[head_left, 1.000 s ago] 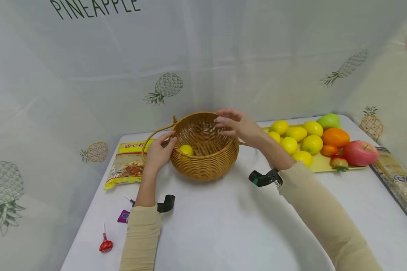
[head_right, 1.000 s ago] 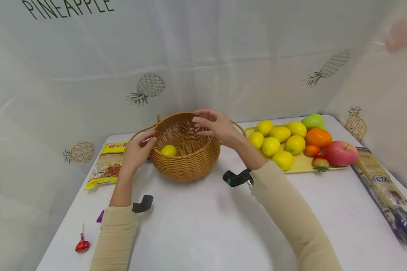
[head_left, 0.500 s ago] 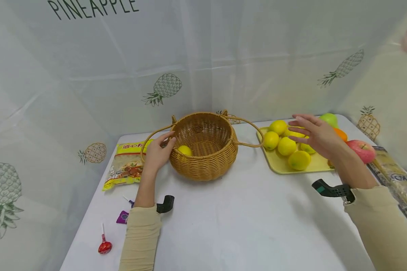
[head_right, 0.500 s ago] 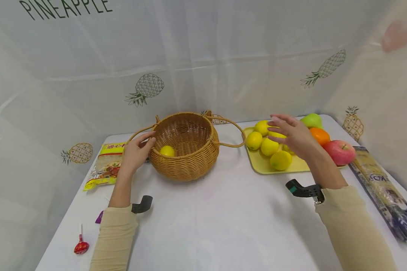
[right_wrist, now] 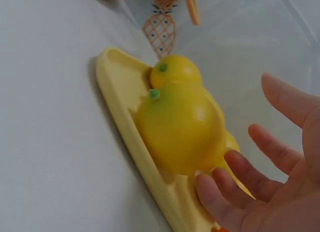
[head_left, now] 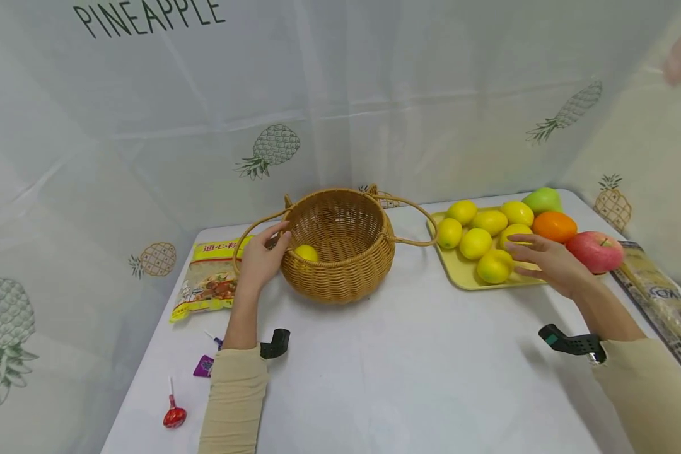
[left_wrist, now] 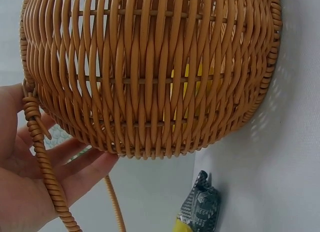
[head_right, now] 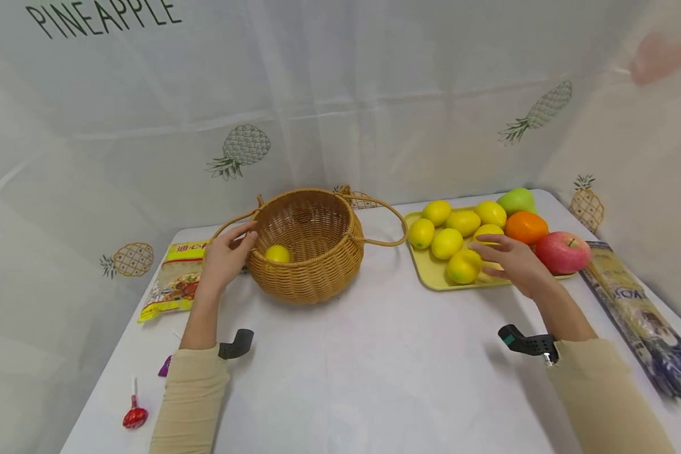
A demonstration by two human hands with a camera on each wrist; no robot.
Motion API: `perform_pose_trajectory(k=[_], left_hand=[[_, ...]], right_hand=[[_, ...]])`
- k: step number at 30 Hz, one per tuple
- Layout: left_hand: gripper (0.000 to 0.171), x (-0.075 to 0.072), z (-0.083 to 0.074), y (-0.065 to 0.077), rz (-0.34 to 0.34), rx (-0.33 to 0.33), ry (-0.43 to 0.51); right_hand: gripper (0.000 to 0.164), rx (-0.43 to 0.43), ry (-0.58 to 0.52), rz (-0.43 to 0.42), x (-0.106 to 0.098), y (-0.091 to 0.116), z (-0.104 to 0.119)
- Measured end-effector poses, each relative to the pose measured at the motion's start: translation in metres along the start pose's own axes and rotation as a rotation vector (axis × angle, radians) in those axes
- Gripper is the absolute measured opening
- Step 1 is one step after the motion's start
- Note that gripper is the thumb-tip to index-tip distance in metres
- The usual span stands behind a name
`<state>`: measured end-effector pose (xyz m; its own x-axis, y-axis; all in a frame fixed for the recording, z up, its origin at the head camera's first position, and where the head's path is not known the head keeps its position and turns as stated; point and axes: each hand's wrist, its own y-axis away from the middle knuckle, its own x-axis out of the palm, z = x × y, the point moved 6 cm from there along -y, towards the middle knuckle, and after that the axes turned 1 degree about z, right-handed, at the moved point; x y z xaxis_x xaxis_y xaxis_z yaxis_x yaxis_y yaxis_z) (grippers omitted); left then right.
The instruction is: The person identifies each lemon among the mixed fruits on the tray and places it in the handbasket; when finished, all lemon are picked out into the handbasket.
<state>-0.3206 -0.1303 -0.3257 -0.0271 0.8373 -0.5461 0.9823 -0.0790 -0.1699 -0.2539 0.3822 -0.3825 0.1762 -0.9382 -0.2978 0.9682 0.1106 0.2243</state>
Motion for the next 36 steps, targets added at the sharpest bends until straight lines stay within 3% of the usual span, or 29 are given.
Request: perform_pose_trajectory(k=[3, 7, 16, 26, 36], left_hand=[[0.044, -0.001, 0.001, 0.001, 0.000, 0.002, 0.003], [0.045, -0.001, 0.003, 0.001, 0.000, 0.005, 0.001], [0.043, -0.002, 0.004, 0.001, -0.007, 0.011, 0.000], [0.041, -0.001, 0.001, 0.000, -0.014, 0.003, -0.016], [0.043, 0.000, 0.001, -0.001, -0.016, 0.020, -0.032]], right_hand=[[0.075, 0.014, 0.124, -0.023, 0.008, -0.004, -0.001], [0.082, 0.022, 0.219, -0.043, 0.017, -0.007, -0.003], [0.086, 0.018, 0.399, -0.035, 0.027, -0.010, 0.003], [0.087, 0.015, 0.336, -0.069, 0.014, -0.006, 0.006], [0.090, -0.062, 0.235, -0.160, 0.006, -0.011, 0.054]])
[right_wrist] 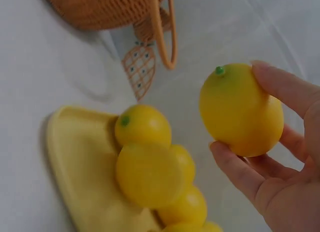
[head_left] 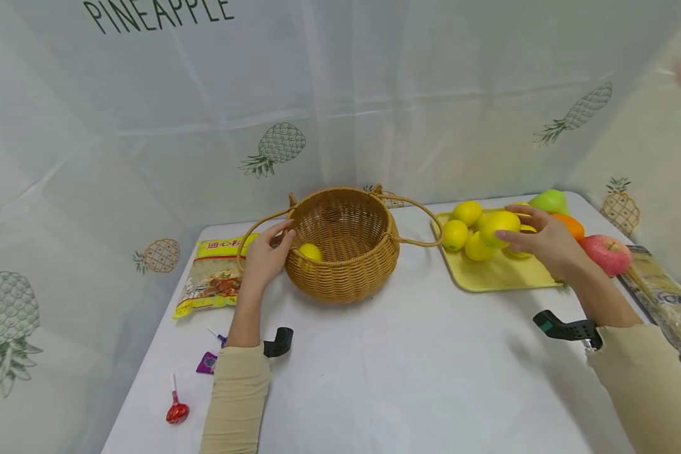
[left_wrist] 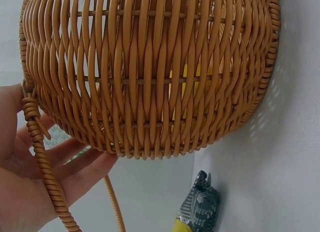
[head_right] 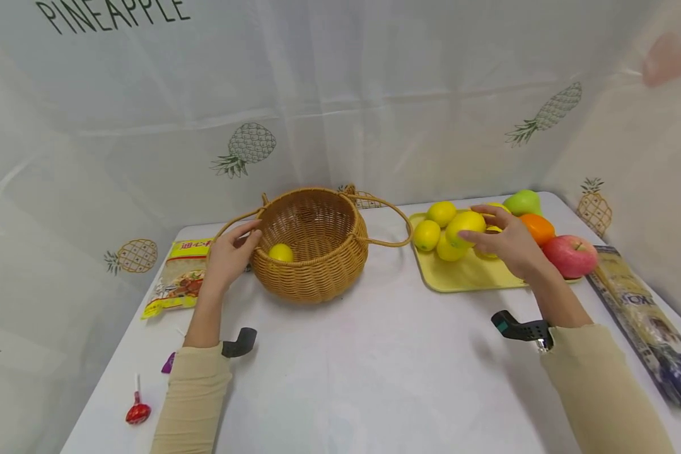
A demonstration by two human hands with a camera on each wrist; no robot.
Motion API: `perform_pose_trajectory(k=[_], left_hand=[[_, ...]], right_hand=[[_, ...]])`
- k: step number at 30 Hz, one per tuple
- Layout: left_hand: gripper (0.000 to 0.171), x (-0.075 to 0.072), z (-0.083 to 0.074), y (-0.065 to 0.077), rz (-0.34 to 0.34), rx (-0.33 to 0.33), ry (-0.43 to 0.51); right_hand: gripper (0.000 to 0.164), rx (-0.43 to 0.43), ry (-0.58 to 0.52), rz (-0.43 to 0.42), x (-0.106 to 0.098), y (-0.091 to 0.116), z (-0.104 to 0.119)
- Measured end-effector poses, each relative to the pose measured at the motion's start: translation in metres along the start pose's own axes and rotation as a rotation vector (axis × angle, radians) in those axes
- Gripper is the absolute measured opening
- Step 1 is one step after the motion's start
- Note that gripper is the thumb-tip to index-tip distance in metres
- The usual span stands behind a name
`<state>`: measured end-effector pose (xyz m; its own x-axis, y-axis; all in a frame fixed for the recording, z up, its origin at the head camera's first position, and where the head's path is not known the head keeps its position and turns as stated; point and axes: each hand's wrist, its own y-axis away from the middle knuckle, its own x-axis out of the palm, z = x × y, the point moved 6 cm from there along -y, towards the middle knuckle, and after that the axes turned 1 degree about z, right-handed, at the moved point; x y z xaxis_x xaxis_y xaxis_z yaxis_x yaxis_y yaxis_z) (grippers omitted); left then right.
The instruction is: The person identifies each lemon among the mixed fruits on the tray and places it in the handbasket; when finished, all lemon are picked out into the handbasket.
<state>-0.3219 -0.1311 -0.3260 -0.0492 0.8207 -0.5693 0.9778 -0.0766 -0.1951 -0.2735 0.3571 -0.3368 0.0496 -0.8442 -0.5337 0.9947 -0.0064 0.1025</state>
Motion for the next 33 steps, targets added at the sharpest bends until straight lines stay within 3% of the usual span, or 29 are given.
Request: perform_pose_trajectory(k=[5, 9, 15, 19, 27, 33], left_hand=[[0.042, 0.000, 0.000, 0.000, -0.003, -0.006, -0.004], [0.042, 0.001, 0.000, 0.000, 0.000, -0.015, 0.003], [0.042, 0.002, 0.001, 0.000, -0.002, -0.018, 0.009], [0.042, 0.001, 0.001, 0.000, -0.005, -0.019, 0.010], [0.042, 0.002, 0.001, 0.002, -0.008, -0.022, 0.015], [0.043, 0.001, 0.000, 0.002, -0.003, -0.012, 0.021]], right_hand=[[0.083, -0.070, -0.013, -0.026, 0.006, -0.007, 0.035], [0.077, -0.134, -0.099, -0.035, 0.018, -0.015, 0.066], [0.067, -0.238, -0.296, 0.014, 0.053, -0.026, 0.109], [0.063, -0.302, -0.357, 0.058, 0.083, -0.035, 0.136], [0.064, -0.379, -0.326, 0.191, 0.148, -0.044, 0.170], [0.058, -0.417, -0.206, 0.216, 0.171, -0.046, 0.177]])
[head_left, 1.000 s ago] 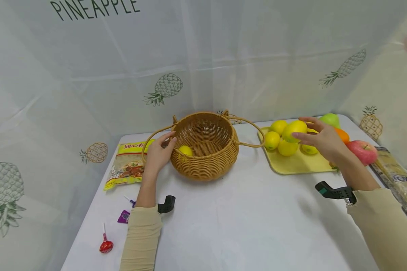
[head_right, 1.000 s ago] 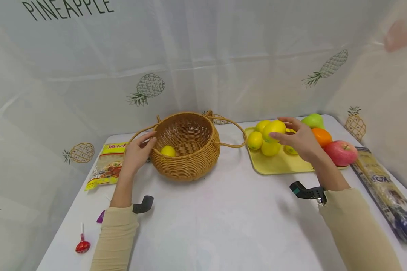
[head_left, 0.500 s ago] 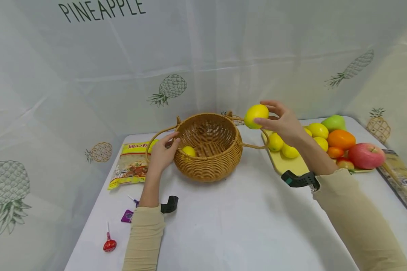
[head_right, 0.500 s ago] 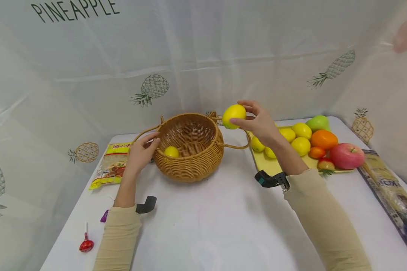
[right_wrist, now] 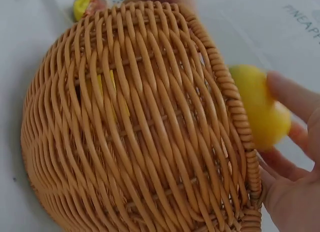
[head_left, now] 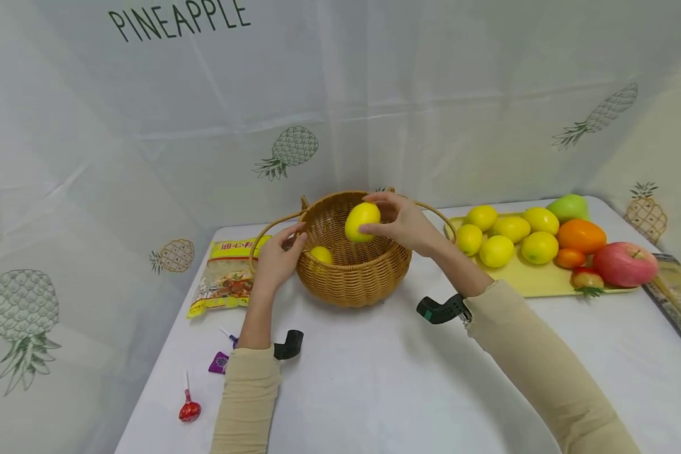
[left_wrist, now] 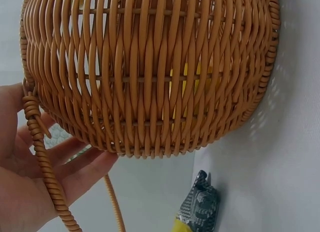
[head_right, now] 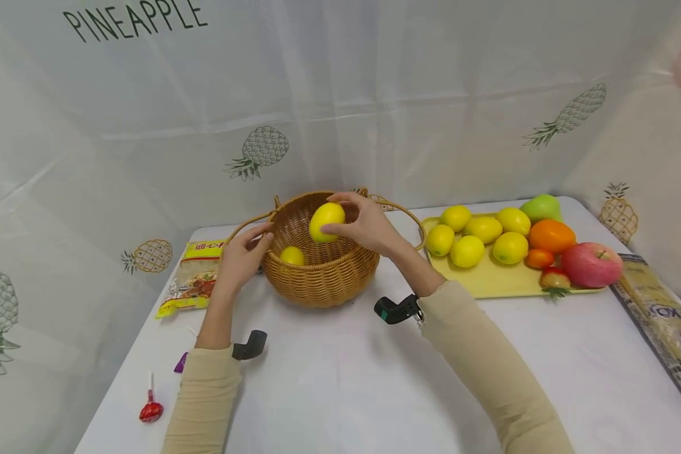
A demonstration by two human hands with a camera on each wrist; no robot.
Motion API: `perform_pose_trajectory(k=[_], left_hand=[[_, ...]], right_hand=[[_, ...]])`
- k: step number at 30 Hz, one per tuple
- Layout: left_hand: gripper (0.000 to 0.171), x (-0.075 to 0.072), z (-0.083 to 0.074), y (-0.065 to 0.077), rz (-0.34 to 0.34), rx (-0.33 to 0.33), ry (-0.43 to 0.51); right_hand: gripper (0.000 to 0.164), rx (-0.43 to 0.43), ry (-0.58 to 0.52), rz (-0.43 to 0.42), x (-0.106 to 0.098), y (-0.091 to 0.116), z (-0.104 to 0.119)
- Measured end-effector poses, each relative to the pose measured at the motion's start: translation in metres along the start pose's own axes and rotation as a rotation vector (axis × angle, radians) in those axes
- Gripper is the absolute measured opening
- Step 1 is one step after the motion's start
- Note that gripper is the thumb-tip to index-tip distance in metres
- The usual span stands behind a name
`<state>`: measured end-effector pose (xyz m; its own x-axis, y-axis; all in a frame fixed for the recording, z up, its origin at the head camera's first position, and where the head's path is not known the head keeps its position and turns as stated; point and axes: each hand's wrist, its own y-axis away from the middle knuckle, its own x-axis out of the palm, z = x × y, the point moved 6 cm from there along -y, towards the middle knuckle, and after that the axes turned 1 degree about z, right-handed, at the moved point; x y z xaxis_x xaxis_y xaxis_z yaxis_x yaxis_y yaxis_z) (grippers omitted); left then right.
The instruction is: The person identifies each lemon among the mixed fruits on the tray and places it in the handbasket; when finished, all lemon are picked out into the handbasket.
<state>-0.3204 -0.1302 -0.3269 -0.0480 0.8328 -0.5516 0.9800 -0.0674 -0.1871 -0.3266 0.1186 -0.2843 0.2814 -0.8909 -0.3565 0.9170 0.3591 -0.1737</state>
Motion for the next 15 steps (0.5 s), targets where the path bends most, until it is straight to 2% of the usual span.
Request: perform_pose_trajectory(k=[5, 10, 15], left_hand=[[0.042, 0.0004, -0.0030, 0.0003, 0.001, -0.006, 0.003], [0.043, 0.0007, -0.0022, 0.0006, 0.003, -0.009, 0.006], [0.043, 0.0004, -0.0001, 0.0011, 0.000, -0.008, 0.008]], right_hand=[[0.046, 0.002, 0.060, 0.004, -0.0009, 0.0015, -0.0005], [0.044, -0.003, 0.061, 0.010, -0.0010, 0.0016, -0.0017], [0.043, 0.024, -0.079, 0.003, -0.0017, 0.0030, -0.0045]])
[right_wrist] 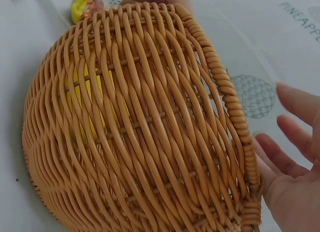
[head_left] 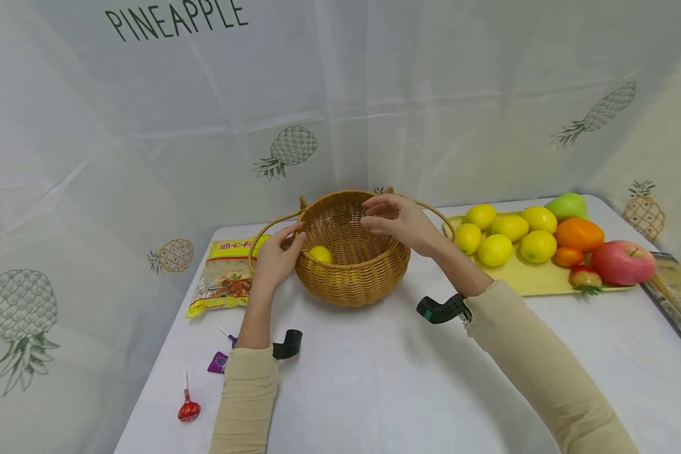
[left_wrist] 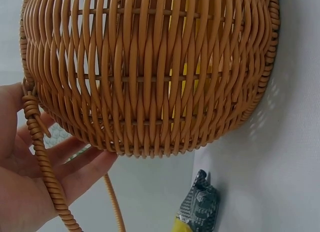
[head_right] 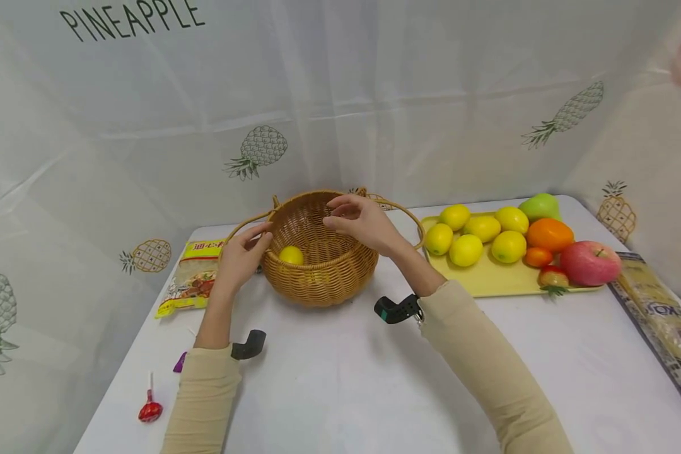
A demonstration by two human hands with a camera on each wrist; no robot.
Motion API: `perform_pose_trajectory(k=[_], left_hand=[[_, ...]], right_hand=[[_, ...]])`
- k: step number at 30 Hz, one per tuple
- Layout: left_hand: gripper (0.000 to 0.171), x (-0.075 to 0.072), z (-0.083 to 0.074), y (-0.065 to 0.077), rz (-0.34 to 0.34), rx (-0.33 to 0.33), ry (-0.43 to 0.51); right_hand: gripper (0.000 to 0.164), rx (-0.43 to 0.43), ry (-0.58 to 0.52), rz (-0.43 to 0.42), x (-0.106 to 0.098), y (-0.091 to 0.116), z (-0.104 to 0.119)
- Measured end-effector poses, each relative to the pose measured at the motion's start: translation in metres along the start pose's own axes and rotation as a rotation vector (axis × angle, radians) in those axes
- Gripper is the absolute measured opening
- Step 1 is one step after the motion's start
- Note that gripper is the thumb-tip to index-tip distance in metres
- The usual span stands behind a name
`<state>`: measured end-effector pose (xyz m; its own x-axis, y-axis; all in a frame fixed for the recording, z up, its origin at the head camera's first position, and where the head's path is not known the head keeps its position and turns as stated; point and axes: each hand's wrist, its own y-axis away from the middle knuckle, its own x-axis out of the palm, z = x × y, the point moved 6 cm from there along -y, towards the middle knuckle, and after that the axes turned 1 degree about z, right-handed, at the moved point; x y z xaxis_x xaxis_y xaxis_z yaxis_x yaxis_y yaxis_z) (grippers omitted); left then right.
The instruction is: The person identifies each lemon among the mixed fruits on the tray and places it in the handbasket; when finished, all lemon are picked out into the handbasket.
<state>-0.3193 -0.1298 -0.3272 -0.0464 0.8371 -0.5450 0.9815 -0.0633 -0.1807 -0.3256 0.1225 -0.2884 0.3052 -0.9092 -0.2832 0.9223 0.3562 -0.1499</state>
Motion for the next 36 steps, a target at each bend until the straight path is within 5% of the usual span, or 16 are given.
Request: perform_pose_trajectory(k=[9, 17, 24, 26, 31, 36], left_hand=[[0.042, 0.001, 0.001, 0.001, 0.008, -0.008, 0.011], [0.043, 0.000, 0.001, -0.001, 0.003, 0.001, -0.002], [0.043, -0.001, -0.001, -0.001, 0.006, 0.006, -0.013], [0.042, -0.001, -0.001, 0.000, 0.003, 0.003, -0.011], [0.041, -0.001, -0.001, 0.000, -0.005, -0.005, -0.013], [0.041, 0.000, -0.001, 0.000, -0.015, 0.004, -0.014]], right_hand=[[0.041, -0.018, -0.220, -0.167, -0.043, 0.016, 0.001], [0.039, 0.011, -0.340, -0.309, -0.115, 0.058, -0.014], [0.045, 0.116, -0.448, -0.450, -0.184, 0.103, -0.057], [0.051, 0.184, -0.412, -0.487, -0.200, 0.114, -0.073], [0.078, 0.395, -0.041, -0.528, -0.227, 0.133, -0.108], [0.086, 0.454, 0.200, -0.495, -0.235, 0.140, -0.129]])
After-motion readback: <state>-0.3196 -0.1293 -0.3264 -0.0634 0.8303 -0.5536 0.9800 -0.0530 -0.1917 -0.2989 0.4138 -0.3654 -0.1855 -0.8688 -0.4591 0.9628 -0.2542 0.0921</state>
